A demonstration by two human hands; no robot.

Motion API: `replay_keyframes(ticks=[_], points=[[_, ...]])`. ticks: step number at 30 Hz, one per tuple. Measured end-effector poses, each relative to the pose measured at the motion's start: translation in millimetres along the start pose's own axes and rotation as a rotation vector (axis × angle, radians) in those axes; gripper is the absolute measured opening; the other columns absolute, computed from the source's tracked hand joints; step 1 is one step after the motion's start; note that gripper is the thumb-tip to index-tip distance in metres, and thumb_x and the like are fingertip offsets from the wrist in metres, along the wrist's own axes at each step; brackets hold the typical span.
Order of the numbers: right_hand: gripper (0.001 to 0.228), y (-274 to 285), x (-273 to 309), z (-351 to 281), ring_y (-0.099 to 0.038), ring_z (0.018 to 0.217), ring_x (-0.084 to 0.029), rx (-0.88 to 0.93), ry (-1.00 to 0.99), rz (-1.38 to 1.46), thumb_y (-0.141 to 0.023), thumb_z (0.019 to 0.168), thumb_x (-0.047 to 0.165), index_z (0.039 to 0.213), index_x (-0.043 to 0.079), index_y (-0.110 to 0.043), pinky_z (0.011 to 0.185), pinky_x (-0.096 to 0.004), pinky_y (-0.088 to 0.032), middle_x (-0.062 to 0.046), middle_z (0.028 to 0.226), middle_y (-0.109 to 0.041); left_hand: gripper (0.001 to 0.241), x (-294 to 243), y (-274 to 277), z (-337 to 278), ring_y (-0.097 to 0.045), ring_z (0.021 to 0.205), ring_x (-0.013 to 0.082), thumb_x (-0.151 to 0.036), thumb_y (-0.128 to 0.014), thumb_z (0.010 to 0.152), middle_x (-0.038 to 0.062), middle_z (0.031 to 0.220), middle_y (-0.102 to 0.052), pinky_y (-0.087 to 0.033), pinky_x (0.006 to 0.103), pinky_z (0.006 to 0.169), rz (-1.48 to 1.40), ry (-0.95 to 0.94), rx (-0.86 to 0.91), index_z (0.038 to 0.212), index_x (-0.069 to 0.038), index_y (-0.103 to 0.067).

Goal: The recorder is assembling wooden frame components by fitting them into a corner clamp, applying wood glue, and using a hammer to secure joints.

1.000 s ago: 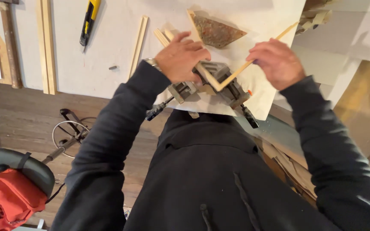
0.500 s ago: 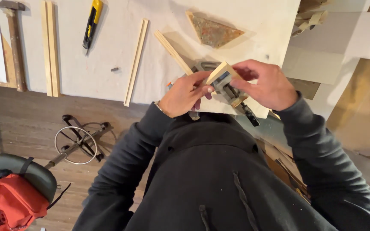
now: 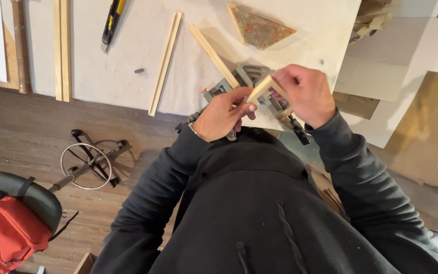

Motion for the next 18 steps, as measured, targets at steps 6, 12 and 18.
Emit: replay_keyframes(ticks=[6, 12, 18], points=[[0.041, 22.0, -16.5, -14.8, -0.075, 0.082, -0.013, 0.176, -0.072, 0.141, -0.045, 0.11, 0.029, 0.13, 0.001, -0.066, 0.075, -0.028, -0.061, -0.011, 0.101, -0.077, 0.043, 6.2, -1.2, -9.6, -0.056, 0.055, 0.0065, -0.025, -0.057, 0.104, 0.001, 0.084, -0.069, -0.049, 0.0244, 0.051, -0.031, -0.029, 0.01, 0.141, -0.002, -0.057], [0.038, 41.5, -4.4, -46.8, -0.072, 0.088, -0.014, 0.241, -0.054, -0.005, -0.06, 0.099, 0.015, 0.135, 0.002, -0.064, 0.073, -0.029, -0.059, -0.009, 0.112, -0.075, 0.042, 1.2, -2.3, -19.4, -0.059, 0.058, 0.0062, -0.026, -0.053, 0.106, 0.002, 0.087, -0.069, -0.051, 0.0239, 0.051, -0.083, -0.025, -0.021, 0.14, -0.002, -0.055], [0.036, 68.4, 0.3, -77.6, -0.068, 0.086, -0.013, 0.223, 0.015, 0.008, -0.064, 0.095, 0.008, 0.13, 0.001, -0.067, 0.074, -0.029, -0.058, -0.008, 0.108, -0.074, 0.043, -37.9, 0.6, -50.8, -0.068, 0.086, 0.0124, -0.026, -0.053, 0.108, 0.006, 0.11, -0.071, -0.056, 0.0276, 0.073, -0.109, -0.187, 0.185, 0.141, 0.001, -0.056]])
Point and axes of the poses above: each hand's wrist, its own z-axis towards the middle knuckle, its own y-axis out of the back of the hand, x = y × z, the point moved 1 cm from there along z, towards the middle knuckle
